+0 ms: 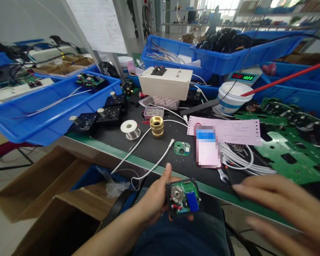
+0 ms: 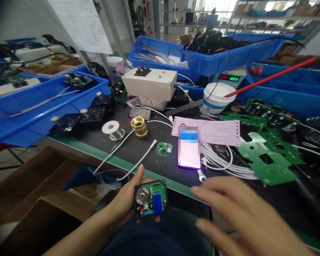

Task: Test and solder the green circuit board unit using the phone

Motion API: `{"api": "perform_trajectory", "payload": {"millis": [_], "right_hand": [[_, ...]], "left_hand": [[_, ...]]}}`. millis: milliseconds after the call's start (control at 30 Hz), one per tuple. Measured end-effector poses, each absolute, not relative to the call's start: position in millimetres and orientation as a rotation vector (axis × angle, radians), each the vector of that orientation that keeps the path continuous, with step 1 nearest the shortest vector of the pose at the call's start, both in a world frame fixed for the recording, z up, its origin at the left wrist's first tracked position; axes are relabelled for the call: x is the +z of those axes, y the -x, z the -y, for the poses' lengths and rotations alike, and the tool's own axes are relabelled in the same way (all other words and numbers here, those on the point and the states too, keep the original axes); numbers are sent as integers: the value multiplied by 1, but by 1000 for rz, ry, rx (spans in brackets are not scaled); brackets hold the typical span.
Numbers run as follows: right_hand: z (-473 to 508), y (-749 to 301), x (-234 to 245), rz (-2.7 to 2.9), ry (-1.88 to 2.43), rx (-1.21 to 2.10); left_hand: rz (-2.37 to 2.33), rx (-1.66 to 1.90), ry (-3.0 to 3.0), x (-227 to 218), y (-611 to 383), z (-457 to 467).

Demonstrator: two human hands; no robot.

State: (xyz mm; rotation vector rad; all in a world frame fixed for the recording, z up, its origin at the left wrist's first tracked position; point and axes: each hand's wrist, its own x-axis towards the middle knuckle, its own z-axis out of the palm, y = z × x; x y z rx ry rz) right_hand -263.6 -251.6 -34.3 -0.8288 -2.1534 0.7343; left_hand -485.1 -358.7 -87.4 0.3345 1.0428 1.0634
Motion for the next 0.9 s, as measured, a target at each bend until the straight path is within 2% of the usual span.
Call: {"api": "perform_trajectory", "payload": {"millis": [100,167,600,800,900], "right_hand": [[277,290,-24,2660,309,322],[290,302,-27,2678,247,174],[324,293,-45,2633,296,386],[326,284,-61,2499,144,222],[324,280,-68,2477,122,255]], "left_hand": [[-1048,1080,-370,-86,482,370],[-1107,1110,-377,-87,481,377],[-1070,1052,-463,-95,474,391],[-1025,1013,-513,-88,475,392],[-1026,1019,-558,-87,475,391]]}}
